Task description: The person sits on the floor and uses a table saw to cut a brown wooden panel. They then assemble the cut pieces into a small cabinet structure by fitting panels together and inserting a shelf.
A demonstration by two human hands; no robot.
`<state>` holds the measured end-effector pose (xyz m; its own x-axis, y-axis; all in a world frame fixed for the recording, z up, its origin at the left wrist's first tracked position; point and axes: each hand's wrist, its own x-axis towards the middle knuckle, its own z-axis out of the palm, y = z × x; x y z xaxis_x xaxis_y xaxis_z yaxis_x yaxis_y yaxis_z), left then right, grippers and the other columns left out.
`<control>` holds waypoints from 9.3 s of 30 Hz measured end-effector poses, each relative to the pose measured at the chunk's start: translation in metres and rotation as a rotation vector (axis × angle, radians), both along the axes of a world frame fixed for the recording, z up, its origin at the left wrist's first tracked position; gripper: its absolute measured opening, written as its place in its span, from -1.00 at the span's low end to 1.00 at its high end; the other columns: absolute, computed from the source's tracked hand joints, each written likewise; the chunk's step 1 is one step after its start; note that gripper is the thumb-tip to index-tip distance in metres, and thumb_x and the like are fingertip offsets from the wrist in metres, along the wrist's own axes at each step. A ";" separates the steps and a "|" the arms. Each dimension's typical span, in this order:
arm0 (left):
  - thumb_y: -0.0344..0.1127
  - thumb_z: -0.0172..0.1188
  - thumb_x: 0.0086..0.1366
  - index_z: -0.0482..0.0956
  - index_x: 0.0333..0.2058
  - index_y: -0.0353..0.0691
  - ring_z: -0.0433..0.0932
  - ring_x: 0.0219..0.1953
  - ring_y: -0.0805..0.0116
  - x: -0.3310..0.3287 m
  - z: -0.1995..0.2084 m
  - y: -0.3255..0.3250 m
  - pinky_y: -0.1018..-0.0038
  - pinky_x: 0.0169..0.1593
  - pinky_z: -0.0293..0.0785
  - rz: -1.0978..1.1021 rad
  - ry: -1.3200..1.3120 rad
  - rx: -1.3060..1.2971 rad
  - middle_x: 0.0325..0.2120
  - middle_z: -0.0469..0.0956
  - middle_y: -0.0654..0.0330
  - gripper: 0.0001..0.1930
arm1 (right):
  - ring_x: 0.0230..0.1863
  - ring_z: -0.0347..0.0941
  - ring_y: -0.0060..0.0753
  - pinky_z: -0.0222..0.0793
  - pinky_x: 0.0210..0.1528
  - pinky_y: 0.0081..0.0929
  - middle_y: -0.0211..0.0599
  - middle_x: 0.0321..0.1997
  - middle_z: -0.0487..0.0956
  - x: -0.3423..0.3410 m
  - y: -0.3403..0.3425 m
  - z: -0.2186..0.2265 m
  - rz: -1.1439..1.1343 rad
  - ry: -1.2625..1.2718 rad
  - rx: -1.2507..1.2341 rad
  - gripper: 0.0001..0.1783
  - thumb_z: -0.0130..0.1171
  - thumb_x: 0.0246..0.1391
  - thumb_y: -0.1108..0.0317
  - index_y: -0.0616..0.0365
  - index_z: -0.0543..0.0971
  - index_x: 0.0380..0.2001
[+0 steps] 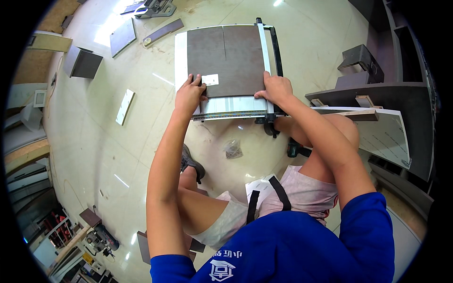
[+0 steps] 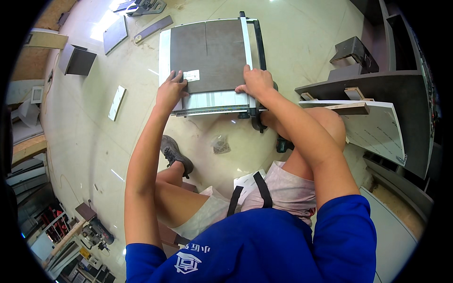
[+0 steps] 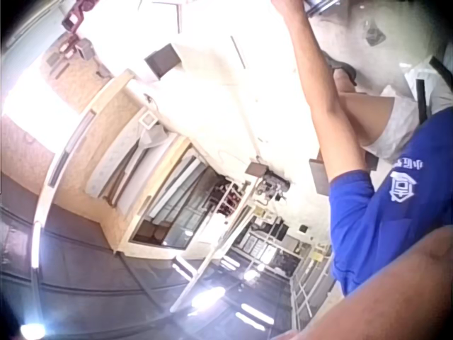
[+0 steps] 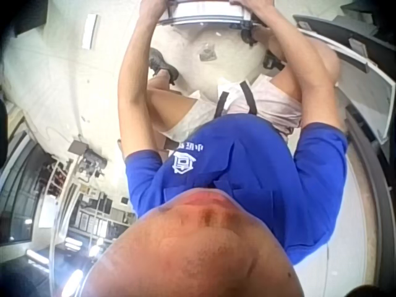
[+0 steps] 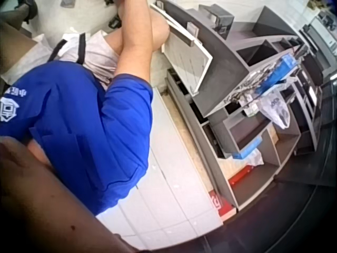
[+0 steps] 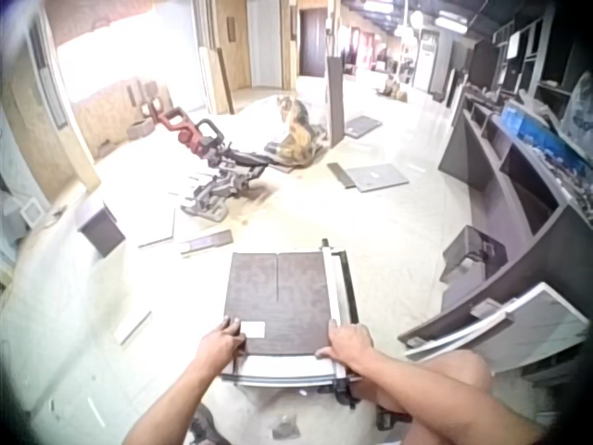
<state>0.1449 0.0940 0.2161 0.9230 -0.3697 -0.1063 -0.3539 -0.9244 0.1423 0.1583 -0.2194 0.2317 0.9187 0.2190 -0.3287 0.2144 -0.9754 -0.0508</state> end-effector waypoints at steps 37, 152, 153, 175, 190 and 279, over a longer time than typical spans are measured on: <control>-0.21 0.43 -0.05 0.63 -0.09 0.00 0.34 0.28 0.09 0.029 -0.002 0.000 0.31 0.11 0.51 0.010 -0.010 0.003 0.23 0.40 0.26 -0.55 | -0.27 0.65 -0.14 0.58 -0.30 -0.29 -0.14 -0.37 0.67 0.025 0.005 0.003 -0.074 -0.008 -0.031 0.22 0.40 -0.31 -0.36 0.42 0.32 0.23; -0.18 0.41 -0.01 0.66 -0.02 0.08 0.36 0.22 -0.15 0.115 -0.014 0.000 0.20 0.25 0.33 0.025 -0.021 -0.003 0.23 0.41 0.32 -0.52 | -0.27 0.65 -0.15 0.57 -0.27 -0.22 -0.20 -0.34 0.67 0.097 0.001 -0.006 -0.170 -0.062 0.009 -0.20 0.41 -0.29 -0.34 0.20 0.57 -0.23; -0.18 0.41 -0.01 0.66 -0.02 0.09 0.36 0.23 -0.15 0.115 -0.014 0.000 0.20 0.25 0.33 0.027 -0.020 -0.010 0.23 0.41 0.32 -0.51 | -0.27 0.65 -0.15 0.57 -0.28 -0.22 -0.20 -0.34 0.67 0.098 0.001 -0.006 -0.167 -0.064 0.006 -0.20 0.41 -0.28 -0.34 0.20 0.57 -0.23; -0.20 0.41 -0.02 0.65 0.00 0.13 0.36 0.23 -0.13 0.122 -0.021 0.003 0.20 0.26 0.34 0.044 -0.019 -0.033 0.24 0.40 0.34 -0.49 | -0.27 0.65 -0.17 0.56 -0.28 -0.24 -0.22 -0.34 0.67 0.100 0.002 -0.005 -0.156 -0.071 -0.005 -0.25 0.37 -0.23 -0.34 0.15 0.59 -0.25; -0.16 0.43 -0.03 0.64 0.01 0.11 0.39 0.20 -0.11 0.126 -0.026 0.006 0.22 0.24 0.37 0.006 -0.049 -0.025 0.25 0.39 0.31 -0.47 | -0.35 0.64 -0.15 0.55 -0.32 -0.22 -0.20 -0.44 0.66 0.100 0.001 -0.012 -0.138 -0.134 0.013 -0.26 0.34 -0.21 -0.36 0.18 0.60 -0.34; -0.14 -0.12 0.47 0.10 0.28 -0.04 0.51 -0.01 0.15 -0.146 -0.272 -0.065 0.09 -0.21 0.50 1.600 0.547 -1.923 0.07 0.46 0.12 -0.53 | -0.58 0.44 -0.67 0.41 -0.49 -0.64 -0.23 -0.32 0.67 -0.019 -0.126 0.111 -0.574 0.151 0.748 -0.68 0.16 0.25 0.22 0.21 0.52 -0.04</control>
<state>-0.0014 0.0292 -0.0562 0.4986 0.2533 -0.8290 0.4128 0.7716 0.4840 0.1395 -0.3454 0.3426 0.9106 -0.0506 -0.4102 -0.3469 -0.6330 -0.6921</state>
